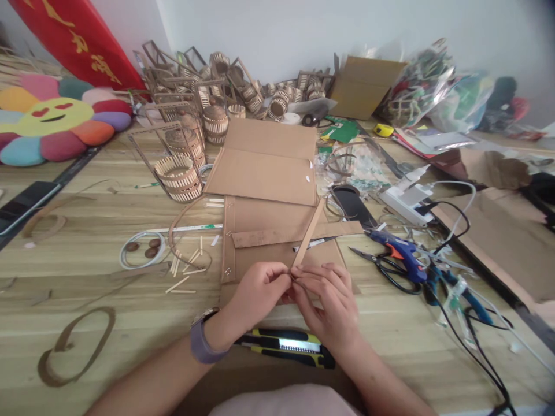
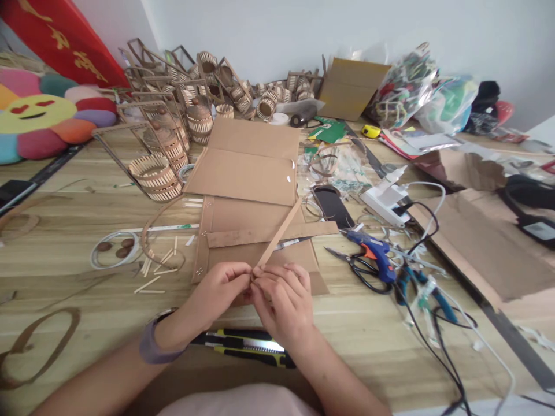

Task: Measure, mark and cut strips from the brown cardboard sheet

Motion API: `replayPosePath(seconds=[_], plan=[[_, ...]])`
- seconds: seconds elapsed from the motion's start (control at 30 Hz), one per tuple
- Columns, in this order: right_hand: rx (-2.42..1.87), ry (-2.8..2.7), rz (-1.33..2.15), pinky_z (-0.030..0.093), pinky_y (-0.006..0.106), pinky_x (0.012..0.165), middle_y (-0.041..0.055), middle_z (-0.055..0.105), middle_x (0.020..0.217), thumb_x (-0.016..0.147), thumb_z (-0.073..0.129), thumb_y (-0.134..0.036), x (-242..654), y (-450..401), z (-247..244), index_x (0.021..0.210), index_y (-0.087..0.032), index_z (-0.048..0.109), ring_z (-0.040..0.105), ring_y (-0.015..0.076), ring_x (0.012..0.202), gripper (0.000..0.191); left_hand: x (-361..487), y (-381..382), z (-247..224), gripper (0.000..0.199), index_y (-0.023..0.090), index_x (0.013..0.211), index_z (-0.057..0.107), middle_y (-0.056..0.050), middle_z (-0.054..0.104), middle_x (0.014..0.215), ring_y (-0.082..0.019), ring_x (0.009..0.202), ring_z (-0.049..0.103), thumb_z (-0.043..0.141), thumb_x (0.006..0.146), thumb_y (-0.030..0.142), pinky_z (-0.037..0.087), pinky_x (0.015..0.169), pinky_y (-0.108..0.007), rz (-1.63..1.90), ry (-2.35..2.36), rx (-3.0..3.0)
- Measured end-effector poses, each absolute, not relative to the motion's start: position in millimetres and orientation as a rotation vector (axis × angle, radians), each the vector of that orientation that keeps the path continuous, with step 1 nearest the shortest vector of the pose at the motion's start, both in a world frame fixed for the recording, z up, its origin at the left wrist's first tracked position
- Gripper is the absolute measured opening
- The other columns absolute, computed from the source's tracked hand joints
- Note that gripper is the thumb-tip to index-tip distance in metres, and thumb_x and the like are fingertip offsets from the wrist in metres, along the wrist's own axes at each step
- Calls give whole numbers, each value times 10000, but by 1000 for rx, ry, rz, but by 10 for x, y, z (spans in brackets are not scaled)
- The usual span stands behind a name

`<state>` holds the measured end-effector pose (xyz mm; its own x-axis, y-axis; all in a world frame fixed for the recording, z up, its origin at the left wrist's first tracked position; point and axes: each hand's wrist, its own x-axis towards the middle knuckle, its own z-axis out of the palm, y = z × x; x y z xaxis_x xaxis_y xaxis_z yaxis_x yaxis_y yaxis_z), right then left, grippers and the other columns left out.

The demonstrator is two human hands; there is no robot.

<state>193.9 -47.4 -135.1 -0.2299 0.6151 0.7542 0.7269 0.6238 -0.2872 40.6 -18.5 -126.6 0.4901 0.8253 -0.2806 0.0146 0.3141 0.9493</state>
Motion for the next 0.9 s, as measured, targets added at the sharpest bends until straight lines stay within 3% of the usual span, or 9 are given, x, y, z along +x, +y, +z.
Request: replayPosePath(seconds=[0.2, 0.37, 0.6, 0.9], plan=[[-1090, -1848, -25, 489, 389, 854, 27, 769, 892, 888, 588, -99, 1990, -504, -1387, 961, -240, 579, 731, 183, 826, 159, 356, -198, -1162, 267, 167, 662, 537, 23, 553, 631, -116, 619, 525, 485, 892, 291, 405, 576, -196, 679, 893, 1433], [-1034, -1672, 224, 518, 422, 817, 23, 746, 849, 902, 576, -123, 2028, -519, -1402, 925, -252, 592, 718, 206, 822, 131, 285, -180, -1106, 283, 165, 734, 609, -9, 652, 741, -134, 715, 599, 450, 952, 248, 431, 667, -207, 664, 801, 1692], [-1012, -1540, 481, 563, 357, 770, 20, 735, 838, 920, 556, -118, 2010, -521, -1343, 881, -246, 590, 702, 184, 829, 138, 233, -113, -1139, 318, 172, 727, 599, 0, 572, 696, -137, 670, 541, 440, 976, 289, 391, 657, -232, 650, 782, 1941], [-959, -1794, 192, 555, 399, 783, 43, 749, 897, 862, 598, -62, 2008, -470, -1401, 978, -242, 590, 715, 203, 880, 214, 310, -164, -1096, 197, 161, 742, 614, 9, 627, 698, -145, 691, 570, 471, 849, 244, 409, 597, -203, 583, 931, 1520]])
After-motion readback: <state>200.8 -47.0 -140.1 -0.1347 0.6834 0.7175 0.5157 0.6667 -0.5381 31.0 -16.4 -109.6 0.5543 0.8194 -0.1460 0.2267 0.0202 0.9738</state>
